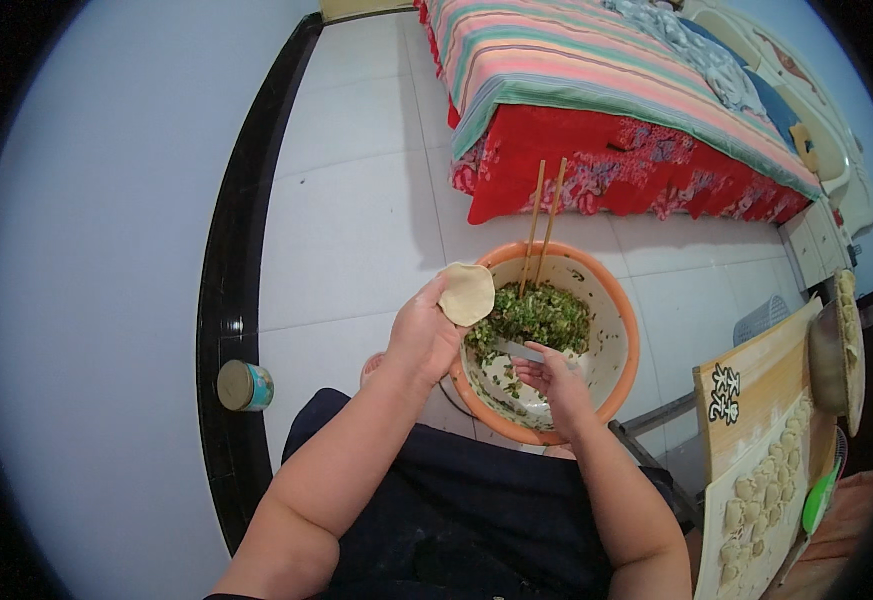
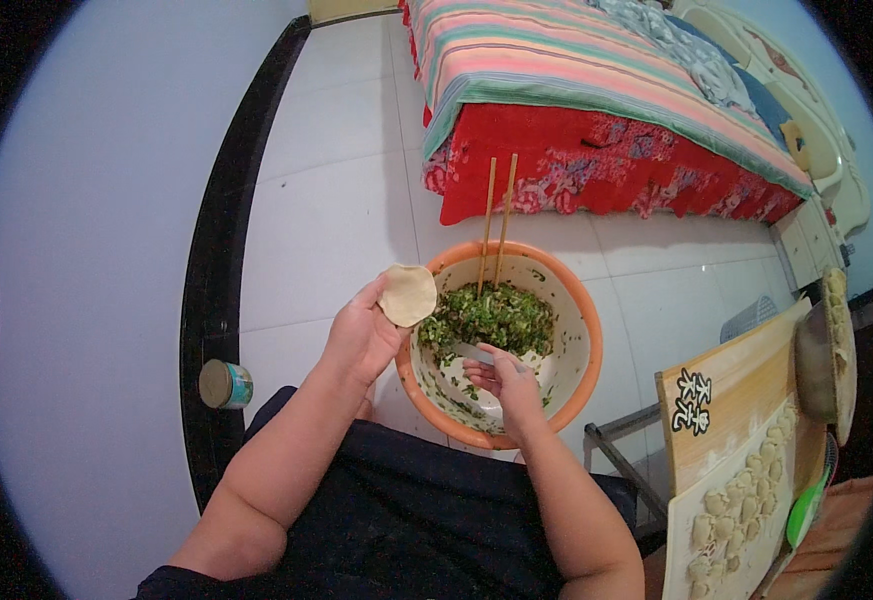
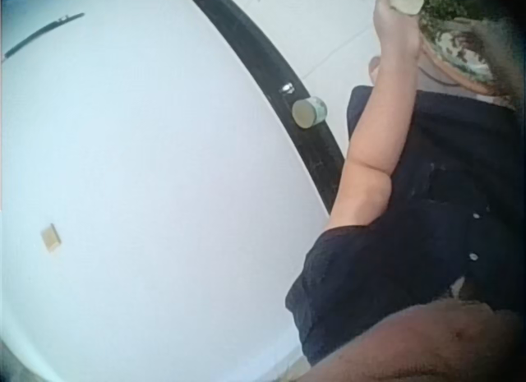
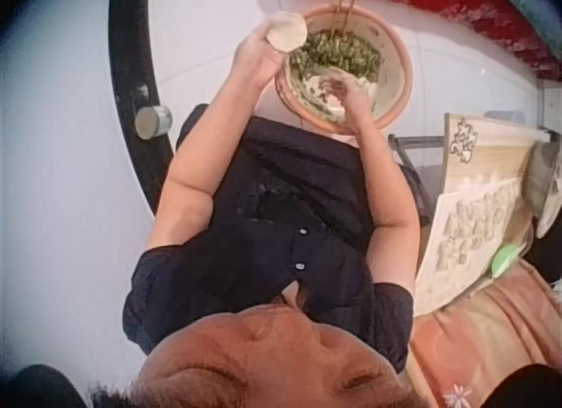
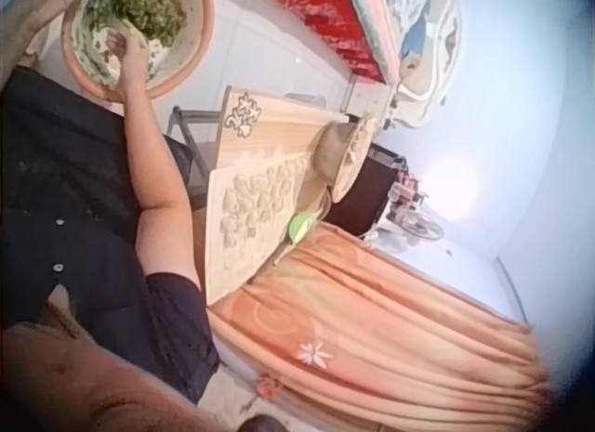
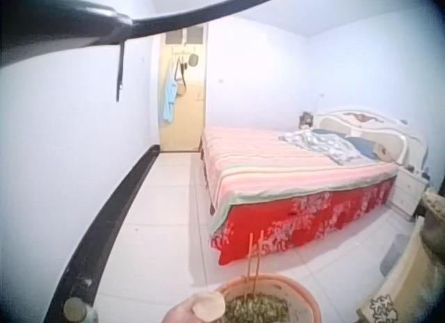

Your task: The person sits on the floor and repeatedly scoops a green vegetable filling from a bowl onto round dough wrappers using a small metal spatula. They fold and pinch the edges to seal the dumplings and place the finished units onto a wooden board.

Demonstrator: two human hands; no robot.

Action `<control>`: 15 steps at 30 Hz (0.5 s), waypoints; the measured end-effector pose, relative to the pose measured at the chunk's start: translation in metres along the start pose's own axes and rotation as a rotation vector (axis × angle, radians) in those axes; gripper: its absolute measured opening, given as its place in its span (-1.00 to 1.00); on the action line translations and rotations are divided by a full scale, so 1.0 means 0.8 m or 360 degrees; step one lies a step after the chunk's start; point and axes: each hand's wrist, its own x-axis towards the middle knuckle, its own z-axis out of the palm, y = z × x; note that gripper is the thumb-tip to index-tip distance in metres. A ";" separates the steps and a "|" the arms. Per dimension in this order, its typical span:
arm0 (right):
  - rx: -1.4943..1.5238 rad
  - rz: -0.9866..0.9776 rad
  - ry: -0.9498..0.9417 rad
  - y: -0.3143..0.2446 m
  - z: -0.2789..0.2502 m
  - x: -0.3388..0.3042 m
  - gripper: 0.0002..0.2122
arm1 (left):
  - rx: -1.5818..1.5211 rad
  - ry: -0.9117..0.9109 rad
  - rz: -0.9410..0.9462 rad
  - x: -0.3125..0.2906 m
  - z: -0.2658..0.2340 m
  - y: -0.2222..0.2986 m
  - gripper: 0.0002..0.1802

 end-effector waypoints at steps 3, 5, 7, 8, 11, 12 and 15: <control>0.0174 0.0027 -0.0032 -0.013 -0.016 -0.003 -0.60 | -0.0037 0.0015 -0.0010 0.003 -0.004 0.002 -0.61; 0.0245 0.0005 -0.0022 -0.025 -0.027 -0.010 -0.60 | -0.0036 0.0038 -0.0025 0.006 -0.008 0.001 -0.61; 0.0264 -0.0032 0.0037 -0.042 -0.034 -0.024 -0.59 | -0.0008 0.0074 -0.0077 0.005 -0.004 -0.001 -0.60; 0.0279 -0.0078 0.0059 -0.047 -0.038 -0.030 -0.59 | 0.0004 0.0094 -0.0099 0.003 -0.003 -0.003 -0.60; 0.0118 -0.0278 0.0165 -0.069 -0.038 -0.056 -0.59 | 0.0106 -0.0023 -0.0174 0.013 -0.018 -0.026 -0.60; 0.0129 -0.0371 0.0160 -0.069 -0.040 -0.063 -0.58 | 0.0150 -0.0043 -0.0246 0.012 -0.018 -0.032 -0.59; -0.0094 -0.0600 0.0171 -0.075 -0.034 -0.082 -0.59 | 0.0135 0.0026 -0.0447 -0.001 0.003 -0.045 -0.58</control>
